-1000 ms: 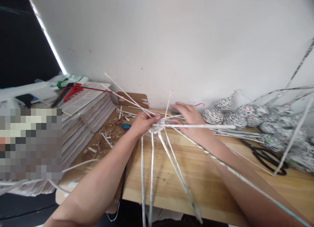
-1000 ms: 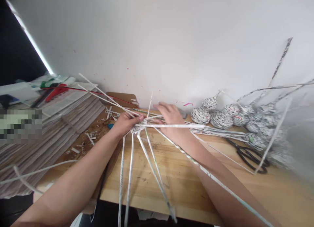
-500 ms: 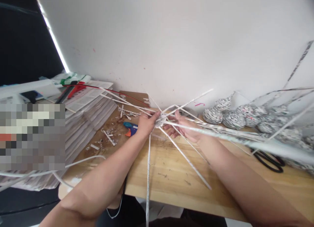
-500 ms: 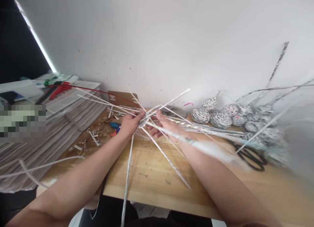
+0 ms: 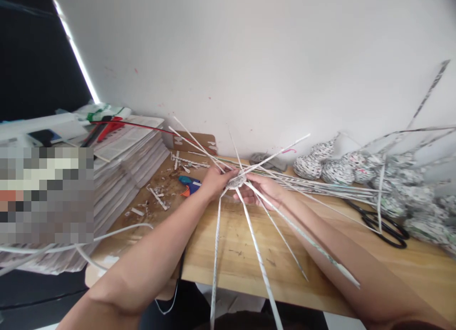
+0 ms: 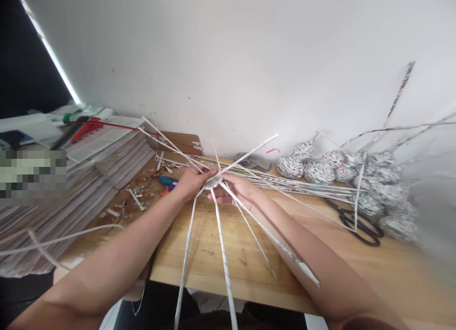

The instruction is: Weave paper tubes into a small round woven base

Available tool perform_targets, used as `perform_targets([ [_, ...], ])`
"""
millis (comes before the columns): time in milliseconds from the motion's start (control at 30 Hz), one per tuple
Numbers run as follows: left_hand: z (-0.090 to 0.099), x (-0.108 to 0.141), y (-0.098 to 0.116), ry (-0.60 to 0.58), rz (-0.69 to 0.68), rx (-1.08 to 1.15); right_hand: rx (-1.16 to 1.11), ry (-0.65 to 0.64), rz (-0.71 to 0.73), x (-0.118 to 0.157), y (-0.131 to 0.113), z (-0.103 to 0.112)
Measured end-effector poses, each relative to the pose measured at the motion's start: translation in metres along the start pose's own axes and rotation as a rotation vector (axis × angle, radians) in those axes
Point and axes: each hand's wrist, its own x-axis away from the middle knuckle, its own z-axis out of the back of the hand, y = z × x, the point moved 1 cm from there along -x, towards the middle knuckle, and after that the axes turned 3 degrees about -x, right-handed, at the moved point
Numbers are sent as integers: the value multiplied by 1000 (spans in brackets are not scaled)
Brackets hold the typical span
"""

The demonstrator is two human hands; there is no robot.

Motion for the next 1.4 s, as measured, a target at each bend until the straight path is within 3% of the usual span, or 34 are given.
perform_targets([
  [133,1,-1,1,-10,54,108,-19,-9,-13,1,-1,2],
  [300,-4,1,8,61,40,183,-175,-293,-129,6,15,-12],
  [400,-5,3,9,97,65,216,-228,-359,-172,6,23,-22],
  [600,-1,1,3,108,68,165,-297,-106,-70,-1,14,-13],
  [733,-1,2,2,71,83,161,-246,-59,-113,1,7,-9],
  [833,-3,5,5,78,70,153,-75,-30,-143,4,8,-7],
  [1000,-7,10,11,29,111,76,289,112,78,-1,11,3],
  [1200,-9,12,13,-44,182,41,355,168,189,-7,15,7],
  [1400,-10,9,9,-38,136,-22,447,237,392,-12,17,10],
])
